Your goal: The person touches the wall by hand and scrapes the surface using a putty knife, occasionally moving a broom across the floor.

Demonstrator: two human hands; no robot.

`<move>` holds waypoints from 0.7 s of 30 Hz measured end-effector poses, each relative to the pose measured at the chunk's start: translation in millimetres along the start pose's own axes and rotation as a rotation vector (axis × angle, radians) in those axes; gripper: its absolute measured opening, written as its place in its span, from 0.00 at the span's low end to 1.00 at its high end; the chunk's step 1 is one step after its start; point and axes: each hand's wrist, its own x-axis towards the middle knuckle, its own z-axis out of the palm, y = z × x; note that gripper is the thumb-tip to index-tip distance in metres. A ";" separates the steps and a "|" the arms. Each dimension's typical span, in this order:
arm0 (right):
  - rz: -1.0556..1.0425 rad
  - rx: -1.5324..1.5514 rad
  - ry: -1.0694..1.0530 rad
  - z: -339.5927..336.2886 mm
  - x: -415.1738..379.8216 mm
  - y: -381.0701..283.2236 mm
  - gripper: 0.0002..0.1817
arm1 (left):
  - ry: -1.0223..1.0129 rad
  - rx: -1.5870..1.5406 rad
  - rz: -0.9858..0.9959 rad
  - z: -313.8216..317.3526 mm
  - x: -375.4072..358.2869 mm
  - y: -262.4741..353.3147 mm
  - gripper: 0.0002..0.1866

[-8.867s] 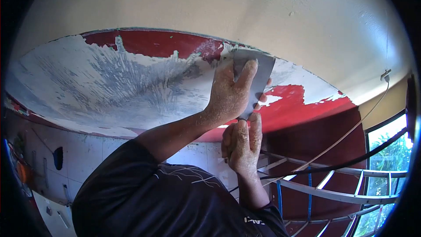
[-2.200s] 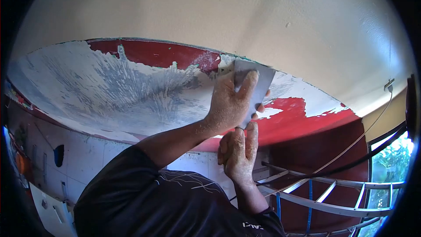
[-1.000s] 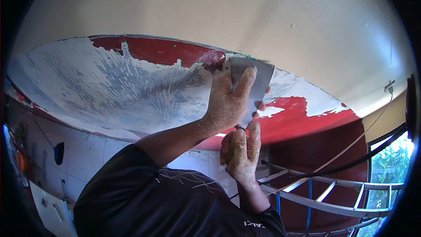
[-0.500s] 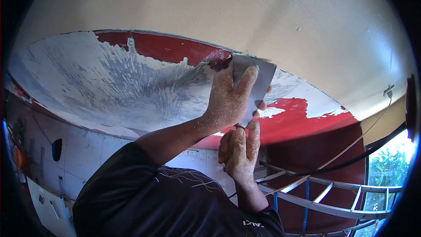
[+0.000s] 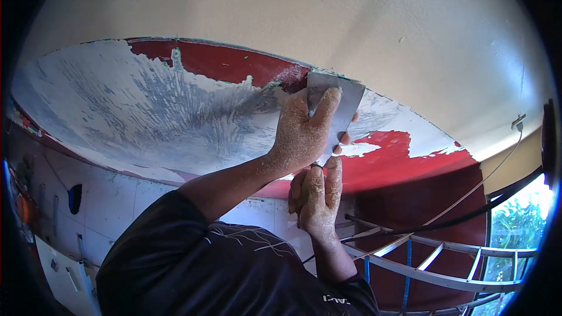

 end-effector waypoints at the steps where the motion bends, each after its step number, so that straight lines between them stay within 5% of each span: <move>1: -0.016 -0.011 0.013 -3.0 -1.3 -0.7 0.24 | -0.003 -0.009 -0.003 1.3 -0.7 1.1 0.19; 4: -0.071 -0.251 0.102 -45.5 -4.5 -1.0 0.13 | -0.310 0.186 0.045 -7.9 1.1 -27.1 0.21; 5: -0.168 -0.346 0.170 -60.8 -5.7 -8.3 0.11 | -0.403 0.603 -0.064 -10.1 -5.4 -15.1 0.24; 6: -0.243 -0.503 0.234 -84.1 -8.9 -12.4 0.10 | -0.549 0.704 -0.054 -16.1 -6.0 -25.3 0.26; 8: -0.320 -0.721 0.402 -135.8 -18.5 -16.0 0.15 | -0.545 0.603 0.194 -22.0 -22.3 -44.6 0.21; 10: -0.242 -1.130 0.472 -169.4 -23.3 -33.1 0.16 | -0.530 0.645 0.198 -40.7 -36.7 -46.9 0.17; 11: -0.219 -1.092 0.443 -171.1 -22.5 -38.0 0.16 | -0.525 0.669 0.200 -54.7 -44.0 -45.0 0.15; 13: -0.145 -1.118 0.413 -152.7 -13.2 -54.2 0.12 | -0.475 0.730 0.085 -88.3 -62.8 -40.9 0.12; 16: -0.351 -0.923 0.326 -85.6 29.9 -51.5 0.06 | -0.423 0.839 -0.259 -129.7 -92.0 -24.1 0.11; 18: -0.242 -1.171 0.165 -17.8 46.4 -70.6 0.04 | -0.403 0.825 -0.310 -136.9 -108.2 -9.4 0.12; 21: -0.507 -1.184 -0.073 48.2 60.3 -43.6 0.08 | -0.446 0.817 -0.312 -146.7 -125.5 1.4 0.13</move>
